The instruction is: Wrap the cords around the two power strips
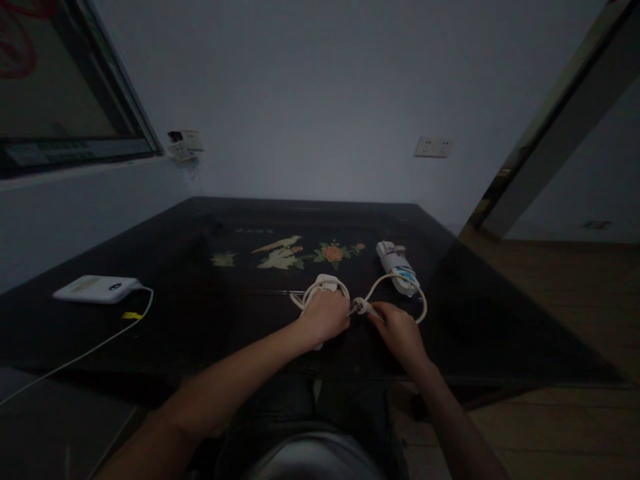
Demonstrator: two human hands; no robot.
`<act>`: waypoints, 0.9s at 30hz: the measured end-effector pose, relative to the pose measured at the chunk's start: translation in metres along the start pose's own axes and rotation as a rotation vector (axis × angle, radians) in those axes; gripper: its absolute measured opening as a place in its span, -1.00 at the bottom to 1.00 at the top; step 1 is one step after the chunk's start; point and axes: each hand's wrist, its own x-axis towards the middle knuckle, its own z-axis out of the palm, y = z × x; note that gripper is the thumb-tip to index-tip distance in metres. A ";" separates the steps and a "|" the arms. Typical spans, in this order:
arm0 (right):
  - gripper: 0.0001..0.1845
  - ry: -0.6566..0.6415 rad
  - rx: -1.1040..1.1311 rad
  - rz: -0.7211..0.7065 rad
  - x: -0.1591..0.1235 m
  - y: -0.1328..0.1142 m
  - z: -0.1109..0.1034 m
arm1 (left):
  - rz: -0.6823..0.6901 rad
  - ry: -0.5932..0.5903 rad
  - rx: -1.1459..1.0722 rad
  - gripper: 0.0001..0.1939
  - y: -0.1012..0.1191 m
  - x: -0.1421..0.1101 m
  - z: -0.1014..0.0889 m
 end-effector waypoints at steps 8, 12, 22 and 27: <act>-0.73 -0.009 -0.059 0.037 0.005 -0.010 -0.003 | -0.016 -0.103 0.017 -0.71 0.005 0.011 -0.002; -0.71 -0.010 -0.071 0.039 0.005 -0.012 -0.004 | -0.011 -0.038 -0.013 -0.73 -0.004 0.008 -0.001; -0.68 0.036 -0.124 -0.032 0.002 -0.039 -0.024 | -0.047 0.047 -0.222 -0.79 -0.033 -0.016 -0.006; -0.67 -0.050 -0.252 -0.101 -0.001 -0.058 -0.034 | -0.112 0.082 -0.316 -0.82 -0.035 -0.031 -0.002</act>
